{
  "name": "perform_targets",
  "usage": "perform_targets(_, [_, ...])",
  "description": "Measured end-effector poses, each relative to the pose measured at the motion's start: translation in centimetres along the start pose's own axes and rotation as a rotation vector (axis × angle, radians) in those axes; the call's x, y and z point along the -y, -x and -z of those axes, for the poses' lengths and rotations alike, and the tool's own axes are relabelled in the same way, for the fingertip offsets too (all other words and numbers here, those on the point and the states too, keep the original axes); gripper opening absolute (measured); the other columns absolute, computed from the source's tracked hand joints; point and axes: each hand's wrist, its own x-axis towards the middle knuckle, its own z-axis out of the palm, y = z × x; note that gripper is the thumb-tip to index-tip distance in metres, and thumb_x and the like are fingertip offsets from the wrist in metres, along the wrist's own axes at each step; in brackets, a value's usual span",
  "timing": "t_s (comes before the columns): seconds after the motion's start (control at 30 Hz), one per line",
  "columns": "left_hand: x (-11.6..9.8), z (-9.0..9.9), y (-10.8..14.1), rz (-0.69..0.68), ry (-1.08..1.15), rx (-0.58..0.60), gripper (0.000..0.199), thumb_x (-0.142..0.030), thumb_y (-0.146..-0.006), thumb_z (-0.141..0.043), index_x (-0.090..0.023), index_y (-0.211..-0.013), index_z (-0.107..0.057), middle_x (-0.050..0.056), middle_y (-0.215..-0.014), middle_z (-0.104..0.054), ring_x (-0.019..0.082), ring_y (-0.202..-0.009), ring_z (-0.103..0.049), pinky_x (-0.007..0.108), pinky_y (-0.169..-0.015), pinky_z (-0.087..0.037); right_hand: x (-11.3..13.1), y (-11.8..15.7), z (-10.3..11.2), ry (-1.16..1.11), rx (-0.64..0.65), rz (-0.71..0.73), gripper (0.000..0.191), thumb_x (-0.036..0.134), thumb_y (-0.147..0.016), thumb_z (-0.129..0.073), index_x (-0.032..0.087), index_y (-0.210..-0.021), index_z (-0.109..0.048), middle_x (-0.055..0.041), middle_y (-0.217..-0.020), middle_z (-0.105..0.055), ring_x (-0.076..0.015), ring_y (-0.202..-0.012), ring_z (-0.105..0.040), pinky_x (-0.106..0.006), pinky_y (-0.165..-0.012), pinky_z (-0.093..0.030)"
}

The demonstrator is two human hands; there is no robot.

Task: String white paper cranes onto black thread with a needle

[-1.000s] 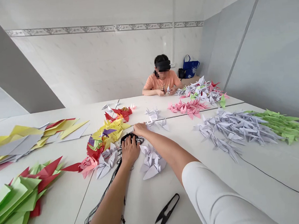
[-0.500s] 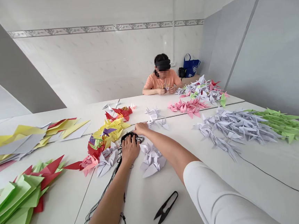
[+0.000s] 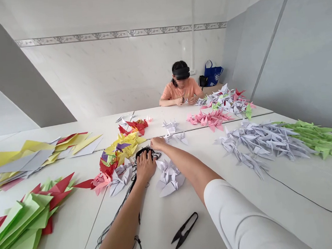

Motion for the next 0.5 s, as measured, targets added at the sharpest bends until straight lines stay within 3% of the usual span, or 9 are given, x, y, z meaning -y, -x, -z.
perform_targets(0.3, [0.1,-0.2,0.1,-0.008,-0.035,-0.018,0.048,-0.037,-0.100,-0.060,-0.013,-0.142,-0.055,0.017,-0.150,-0.053,0.031,-0.142,-0.048,0.057,-0.120,-0.036,0.9,0.0,-1.0,-0.172,-0.009,-0.031,0.033,0.036,-0.099,-0.065,0.016,-0.125,-0.064,-0.0097,-0.126,-0.066,-0.0235,-0.109,-0.067,-0.045,-0.093,-0.058])
perform_targets(0.5, [0.0,-0.3,0.2,-0.007,-0.037,-0.024,0.049,-0.037,-0.100,-0.059,-0.013,-0.143,-0.054,0.017,-0.150,-0.052,0.031,-0.141,-0.048,0.057,-0.119,-0.035,-0.1,-0.6,-0.6,-0.444,-0.173,-0.094,0.030,0.035,-0.099,-0.065,0.015,-0.122,-0.065,-0.0090,-0.121,-0.067,-0.0216,-0.104,-0.068,-0.042,-0.089,-0.059])
